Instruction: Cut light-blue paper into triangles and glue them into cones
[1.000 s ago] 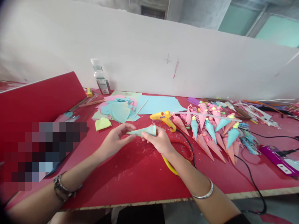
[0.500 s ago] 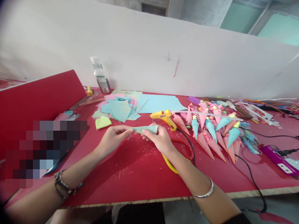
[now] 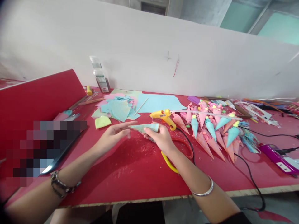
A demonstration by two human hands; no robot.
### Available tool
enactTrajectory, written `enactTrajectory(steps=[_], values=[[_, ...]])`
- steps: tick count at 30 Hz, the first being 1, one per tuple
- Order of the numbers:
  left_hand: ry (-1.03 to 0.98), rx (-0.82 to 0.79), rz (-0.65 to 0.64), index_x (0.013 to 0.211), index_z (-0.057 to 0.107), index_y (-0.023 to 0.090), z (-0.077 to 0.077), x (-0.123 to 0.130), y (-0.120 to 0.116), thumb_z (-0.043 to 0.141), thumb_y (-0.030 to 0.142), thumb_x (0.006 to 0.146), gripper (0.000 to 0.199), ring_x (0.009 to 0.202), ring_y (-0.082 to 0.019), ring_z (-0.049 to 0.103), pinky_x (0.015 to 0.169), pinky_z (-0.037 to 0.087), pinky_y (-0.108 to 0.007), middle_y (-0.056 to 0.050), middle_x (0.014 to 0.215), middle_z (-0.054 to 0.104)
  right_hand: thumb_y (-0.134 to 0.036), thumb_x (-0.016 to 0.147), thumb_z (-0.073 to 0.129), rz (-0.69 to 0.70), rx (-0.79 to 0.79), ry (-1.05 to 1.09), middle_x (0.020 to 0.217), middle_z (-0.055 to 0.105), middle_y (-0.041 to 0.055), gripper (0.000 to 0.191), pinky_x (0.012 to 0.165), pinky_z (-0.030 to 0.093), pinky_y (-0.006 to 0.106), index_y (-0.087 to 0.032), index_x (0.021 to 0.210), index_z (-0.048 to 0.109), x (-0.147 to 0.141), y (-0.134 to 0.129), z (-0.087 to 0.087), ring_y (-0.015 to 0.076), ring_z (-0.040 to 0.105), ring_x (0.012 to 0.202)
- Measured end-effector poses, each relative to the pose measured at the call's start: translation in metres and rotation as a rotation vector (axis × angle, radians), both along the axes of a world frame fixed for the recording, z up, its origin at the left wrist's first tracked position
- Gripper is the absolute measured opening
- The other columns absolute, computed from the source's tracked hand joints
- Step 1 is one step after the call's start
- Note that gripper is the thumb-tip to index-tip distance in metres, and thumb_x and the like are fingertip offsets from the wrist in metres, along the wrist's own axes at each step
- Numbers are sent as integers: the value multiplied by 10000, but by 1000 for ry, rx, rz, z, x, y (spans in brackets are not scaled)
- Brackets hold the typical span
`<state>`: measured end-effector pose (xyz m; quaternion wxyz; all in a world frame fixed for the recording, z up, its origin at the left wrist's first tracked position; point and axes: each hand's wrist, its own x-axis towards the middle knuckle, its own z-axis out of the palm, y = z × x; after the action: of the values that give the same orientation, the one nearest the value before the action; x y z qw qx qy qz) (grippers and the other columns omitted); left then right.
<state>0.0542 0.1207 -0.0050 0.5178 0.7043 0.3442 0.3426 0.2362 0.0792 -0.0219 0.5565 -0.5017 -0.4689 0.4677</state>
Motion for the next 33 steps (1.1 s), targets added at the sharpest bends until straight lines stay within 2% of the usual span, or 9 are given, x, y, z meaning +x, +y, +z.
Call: enactTrajectory(steps=[2,4,8,11,15,19,26,29,33], values=[[-23,-25,-59,1182,525,146,-1,0,0,557,284,750,454,660,-114,545,639,420,-227,-11,789,653,-344,670,665,-4,1,3,671,662,28,195,604,509,272,-159,723,628,-1,0,1,129,604,595],[-51,-23,-103,1156,539,147,-3,2,0,578,293,746,437,711,-131,573,659,435,-236,-32,851,667,-344,673,663,15,6,-6,672,659,27,199,607,506,272,-159,735,624,-3,0,1,131,606,602],[-3,62,-80,880,658,160,-8,6,-1,560,314,774,211,676,-128,580,632,443,-228,-28,801,684,-366,674,657,64,19,-71,640,635,12,216,605,494,273,-163,723,600,-5,-1,1,132,599,594],[74,138,-17,743,675,158,-10,6,-1,542,340,789,229,592,-108,550,561,417,-205,-13,710,681,-369,698,635,87,67,-169,621,613,2,208,585,465,259,-169,697,576,-4,-3,1,124,574,584],[137,168,-26,750,685,168,-10,5,-2,534,340,796,233,601,-111,559,557,409,-200,-15,723,691,-362,713,623,104,110,-281,568,557,-23,197,490,383,217,-172,702,572,-3,-5,1,96,497,521],[162,159,-50,720,681,161,-10,6,-3,532,334,797,240,518,-88,517,523,404,-189,-10,664,675,-376,715,620,91,98,-311,535,523,-29,224,454,321,208,-163,668,567,-3,-5,2,82,441,482],[177,171,-7,686,665,158,-7,4,-1,525,374,794,279,478,-80,483,506,391,-189,-8,638,657,-408,743,565,-6,127,-353,560,491,-22,243,477,328,215,-173,688,588,1,-2,2,98,417,511],[177,163,0,677,664,155,-6,3,0,532,367,790,274,475,-79,485,498,379,-183,-4,624,651,-413,757,541,-24,133,-344,588,507,-11,241,505,349,224,-182,715,598,1,-1,2,119,440,554],[176,154,-11,686,668,151,-3,1,1,528,356,795,271,472,-77,482,489,369,-179,-3,615,647,-439,787,494,-28,138,-332,557,466,-23,289,489,320,230,-186,672,574,2,-1,2,111,402,522]])
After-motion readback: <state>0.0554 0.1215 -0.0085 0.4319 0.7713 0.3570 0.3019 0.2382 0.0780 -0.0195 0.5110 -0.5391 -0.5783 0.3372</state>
